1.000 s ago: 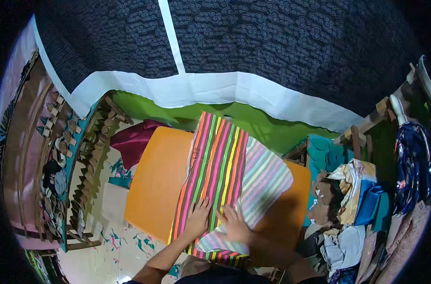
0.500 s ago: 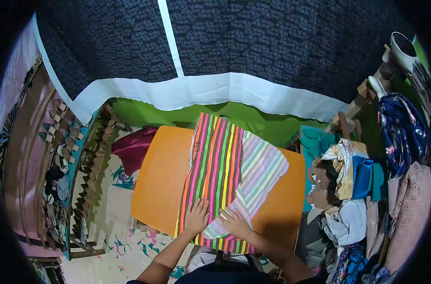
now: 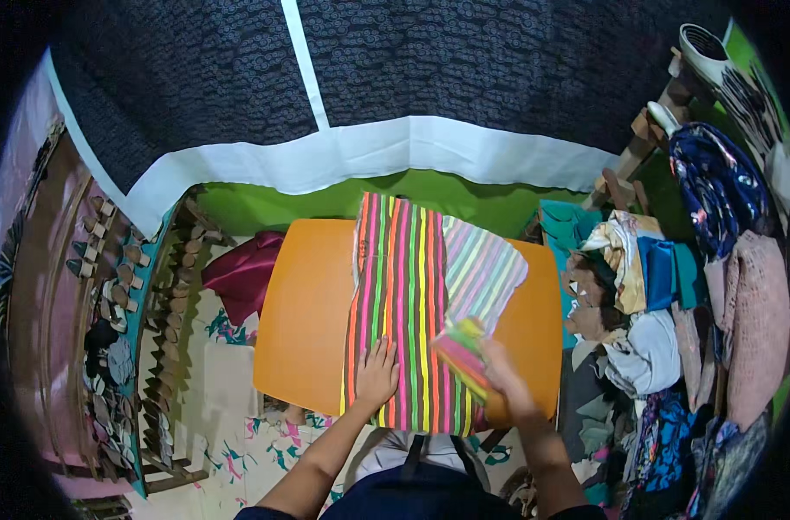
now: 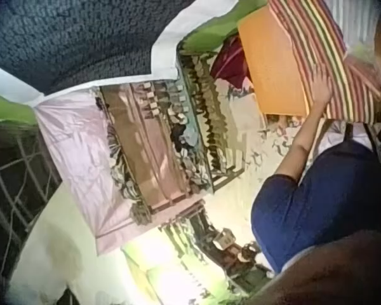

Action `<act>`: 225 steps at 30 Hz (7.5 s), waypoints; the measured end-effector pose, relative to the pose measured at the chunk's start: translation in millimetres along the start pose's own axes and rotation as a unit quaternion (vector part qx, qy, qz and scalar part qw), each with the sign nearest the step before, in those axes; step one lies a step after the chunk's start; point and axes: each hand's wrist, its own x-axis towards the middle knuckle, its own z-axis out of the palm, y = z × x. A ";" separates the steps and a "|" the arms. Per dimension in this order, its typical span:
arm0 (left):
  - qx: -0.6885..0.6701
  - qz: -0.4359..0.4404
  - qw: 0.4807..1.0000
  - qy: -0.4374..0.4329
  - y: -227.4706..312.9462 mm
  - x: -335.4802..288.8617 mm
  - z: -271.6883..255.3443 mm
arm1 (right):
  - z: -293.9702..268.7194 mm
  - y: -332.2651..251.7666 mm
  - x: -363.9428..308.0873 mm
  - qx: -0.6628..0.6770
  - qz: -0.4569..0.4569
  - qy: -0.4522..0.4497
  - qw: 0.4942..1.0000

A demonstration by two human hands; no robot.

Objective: Folding pieces of fabric and placing them on a shelf.

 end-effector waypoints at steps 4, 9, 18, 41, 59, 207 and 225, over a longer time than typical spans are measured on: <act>0.000 0.012 1.000 0.001 1.6 0.3 -1.6 | -76.7 -11.9 9.8 0.090 -0.293 0.233 0.923; -0.007 0.033 0.999 0.005 -0.4 0.6 3.0 | -85.9 43.0 12.6 -0.182 -0.279 0.520 0.787; -0.068 -0.015 0.997 0.046 -4.8 11.0 -15.8 | 18.5 83.8 -25.9 -0.511 -0.261 0.247 0.781; -0.673 -0.286 0.671 -0.122 -45.8 73.9 -57.9 | -17.7 15.9 60.6 -0.327 -0.242 0.212 0.888; -0.442 -0.086 0.892 0.046 -25.1 -144.4 -121.5 | 7.9 82.9 -141.0 -0.151 -0.438 0.066 0.884; 0.036 -0.050 0.996 0.059 -101.2 70.8 -42.5 | 63.4 9.3 56.1 -0.601 -0.308 0.153 0.722; -0.045 0.021 0.998 0.030 -21.2 132.3 -66.0 | 127.4 -30.1 65.7 -0.577 -0.349 0.301 0.674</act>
